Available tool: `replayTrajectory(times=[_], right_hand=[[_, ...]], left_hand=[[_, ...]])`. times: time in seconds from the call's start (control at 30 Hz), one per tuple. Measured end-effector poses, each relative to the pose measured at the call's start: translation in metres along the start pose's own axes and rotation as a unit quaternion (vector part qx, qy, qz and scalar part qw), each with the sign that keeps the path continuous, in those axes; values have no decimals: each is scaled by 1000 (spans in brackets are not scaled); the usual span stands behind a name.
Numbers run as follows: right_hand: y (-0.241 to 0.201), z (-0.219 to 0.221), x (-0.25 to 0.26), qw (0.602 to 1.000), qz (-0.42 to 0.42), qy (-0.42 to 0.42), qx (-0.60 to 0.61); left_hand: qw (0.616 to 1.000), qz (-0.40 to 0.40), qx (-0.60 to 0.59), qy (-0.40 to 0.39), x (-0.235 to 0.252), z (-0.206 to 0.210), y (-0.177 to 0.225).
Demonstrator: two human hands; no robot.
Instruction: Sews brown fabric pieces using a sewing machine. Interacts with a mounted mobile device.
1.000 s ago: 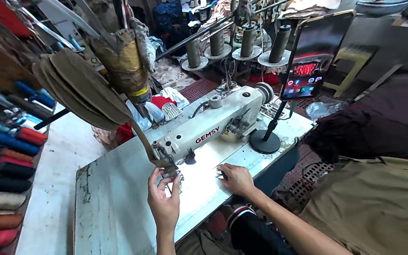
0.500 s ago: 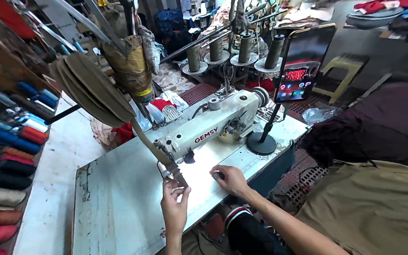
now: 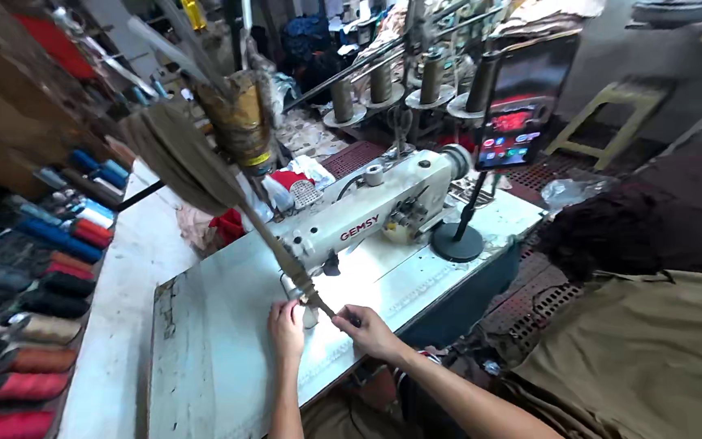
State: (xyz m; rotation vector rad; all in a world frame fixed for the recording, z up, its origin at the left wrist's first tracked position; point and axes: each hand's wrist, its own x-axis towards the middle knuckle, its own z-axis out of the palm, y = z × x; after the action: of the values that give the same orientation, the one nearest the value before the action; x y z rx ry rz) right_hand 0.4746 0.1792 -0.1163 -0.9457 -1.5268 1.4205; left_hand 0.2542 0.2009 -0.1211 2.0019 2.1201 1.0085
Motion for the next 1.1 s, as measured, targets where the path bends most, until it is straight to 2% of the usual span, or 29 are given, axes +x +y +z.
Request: replayTrajectory(times=[0.07,0.13,0.2,0.27,0.43,0.5,0.6,0.67,0.73,0.83,0.9,0.97,1.03,1.1], right_hand=[[0,-6,-3,1000,-7,4,5],[1,-10,-3,1000,-17,6,6],[2,-10,-3,1000,-23,-5,-7],[4,-5,-2,999,-22,-21,-33],[-6,-2,6,988,47,-87,-118],[-10,-1,1,980,65,-110,-149],[-12,2,-17,983,81,-52,-153],[-13,5,-31,992,84,8,-98],[-22,10,-39,990,135,-5,35],[-32,21,-26,940,234,-49,244],[-33,25,-8,927,239,-24,288],[-26,26,9,956,187,4,228],[-21,21,19,987,132,-4,97],[-19,15,23,996,81,-10,-22]], left_hand=[[999,24,-3,-26,-15,-5,27],[996,57,-21,-66,-52,-9,53],[990,99,-39,-94,-90,-6,60],[988,101,-72,-98,-108,-9,58],[980,32,-193,-21,-61,-45,49],[969,31,-243,-29,-42,-44,49],[961,30,-272,-48,-30,-36,50],[957,27,-283,-50,-32,-34,50],[950,24,-309,-47,-39,-34,49],[927,15,-372,-52,-48,-32,47],[913,11,-403,-65,-51,-32,43],[899,-4,-430,-78,-53,-29,37],[891,-41,-444,-88,-55,-19,29],[878,-83,-458,-114,-55,-14,26]])
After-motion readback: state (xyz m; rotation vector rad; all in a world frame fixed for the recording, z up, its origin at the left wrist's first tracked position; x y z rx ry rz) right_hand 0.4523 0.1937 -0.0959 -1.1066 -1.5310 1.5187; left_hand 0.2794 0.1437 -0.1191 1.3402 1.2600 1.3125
